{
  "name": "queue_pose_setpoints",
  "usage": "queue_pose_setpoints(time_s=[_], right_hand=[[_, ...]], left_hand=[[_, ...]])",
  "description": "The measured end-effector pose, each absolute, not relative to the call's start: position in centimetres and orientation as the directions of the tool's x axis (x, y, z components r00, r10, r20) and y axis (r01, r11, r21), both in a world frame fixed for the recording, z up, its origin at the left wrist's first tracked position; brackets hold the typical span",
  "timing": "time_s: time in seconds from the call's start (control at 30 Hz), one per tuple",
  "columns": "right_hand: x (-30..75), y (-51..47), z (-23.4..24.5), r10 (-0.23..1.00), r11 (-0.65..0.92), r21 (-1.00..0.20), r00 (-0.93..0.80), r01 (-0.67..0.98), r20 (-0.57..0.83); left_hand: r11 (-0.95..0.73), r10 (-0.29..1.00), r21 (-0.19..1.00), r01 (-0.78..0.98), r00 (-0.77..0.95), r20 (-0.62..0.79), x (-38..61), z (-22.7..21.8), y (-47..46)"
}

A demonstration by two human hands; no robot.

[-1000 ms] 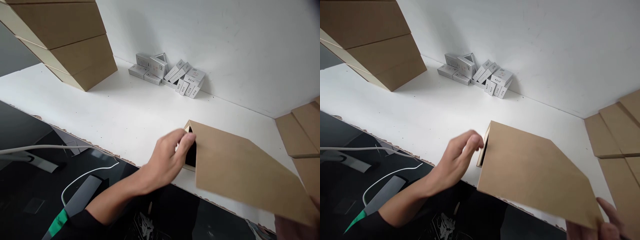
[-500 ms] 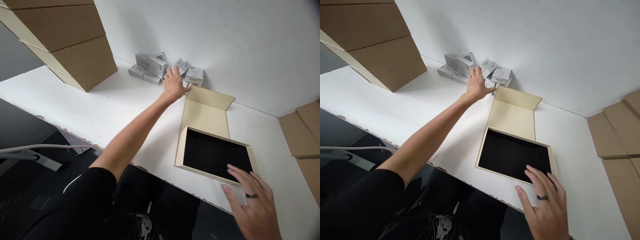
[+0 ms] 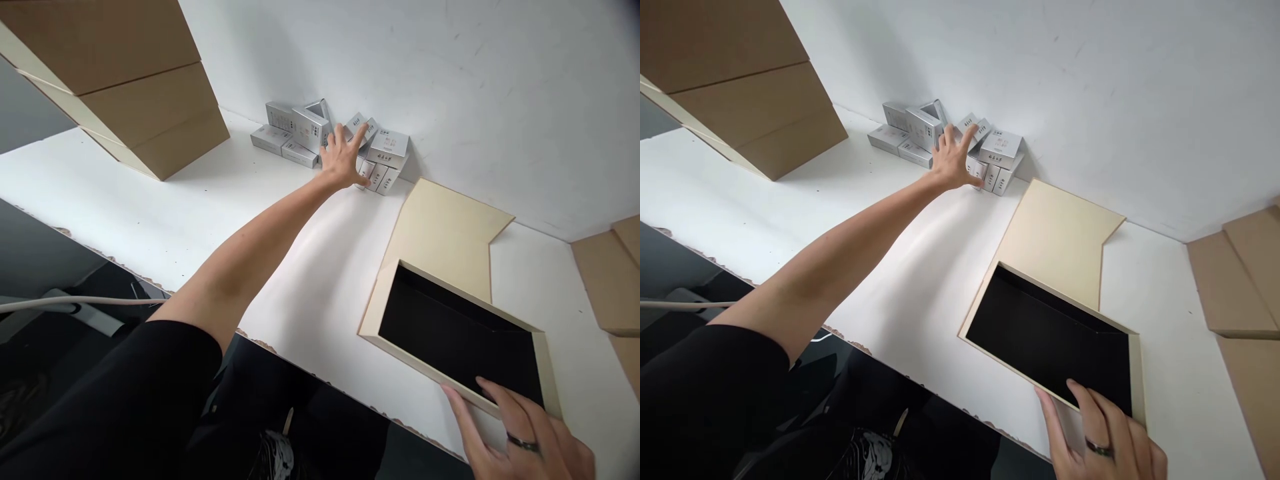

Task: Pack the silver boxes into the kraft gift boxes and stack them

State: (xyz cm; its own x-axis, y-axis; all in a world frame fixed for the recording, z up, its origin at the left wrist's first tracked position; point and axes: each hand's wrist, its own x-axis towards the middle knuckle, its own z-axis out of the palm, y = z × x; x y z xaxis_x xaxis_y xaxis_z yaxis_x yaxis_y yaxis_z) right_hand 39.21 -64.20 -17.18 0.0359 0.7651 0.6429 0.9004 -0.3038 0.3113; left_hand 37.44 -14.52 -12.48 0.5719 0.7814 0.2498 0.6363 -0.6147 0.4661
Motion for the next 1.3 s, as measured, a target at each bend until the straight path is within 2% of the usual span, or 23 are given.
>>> queue_pose_setpoints(time_s=[0.1,0.23,0.33,0.5,0.7,0.87,1.0,1.2,1.3], right_hand=[[39.7,-64.1,-17.4,0.755,-0.295,0.333,0.005,0.895,0.656],[39.5,-64.1,-17.4,0.756,-0.332,0.311,0.054,0.891,0.652],[39.3,-64.1,-17.4,0.756,-0.333,0.317,0.05,0.888,0.652],[39.5,-64.1,-17.7,0.749,-0.322,0.324,0.03,0.89,0.662],[39.0,-63.7,-17.4,0.747,-0.335,0.318,0.044,0.887,0.663],[39.1,-63.4,-17.5,0.744,-0.331,0.326,0.032,0.886,0.667],[39.0,-63.3,-17.6,0.74,-0.319,0.331,0.015,0.888,0.673],[37.3,-62.6,-17.4,0.705,-0.453,0.233,0.186,0.861,0.685],[37.2,-62.6,-17.8,0.685,-0.472,0.216,0.202,0.855,0.7]], left_hand=[[-0.6,0.794,0.501,0.623,0.538,0.282,37.8,-12.8,-14.4],[-0.582,0.803,0.58,0.57,0.517,0.296,38.2,-13.1,-14.0],[-0.57,0.815,0.578,0.584,0.49,0.309,38.1,-13.1,-14.3],[-0.591,0.806,0.549,0.591,0.413,0.424,37.8,-14.5,-17.0],[-0.438,0.891,0.675,0.593,0.386,0.239,38.9,-16.8,-19.7],[-0.394,0.913,0.746,0.537,0.322,0.25,41.3,-15.9,-20.2],[-0.252,0.965,0.789,0.561,0.206,0.162,43.4,-15.0,-20.7],[-0.254,0.964,0.795,0.551,0.211,0.161,42.9,-15.1,-21.5],[-0.172,0.98,0.847,0.503,0.173,0.097,41.7,-14.7,-21.8]])
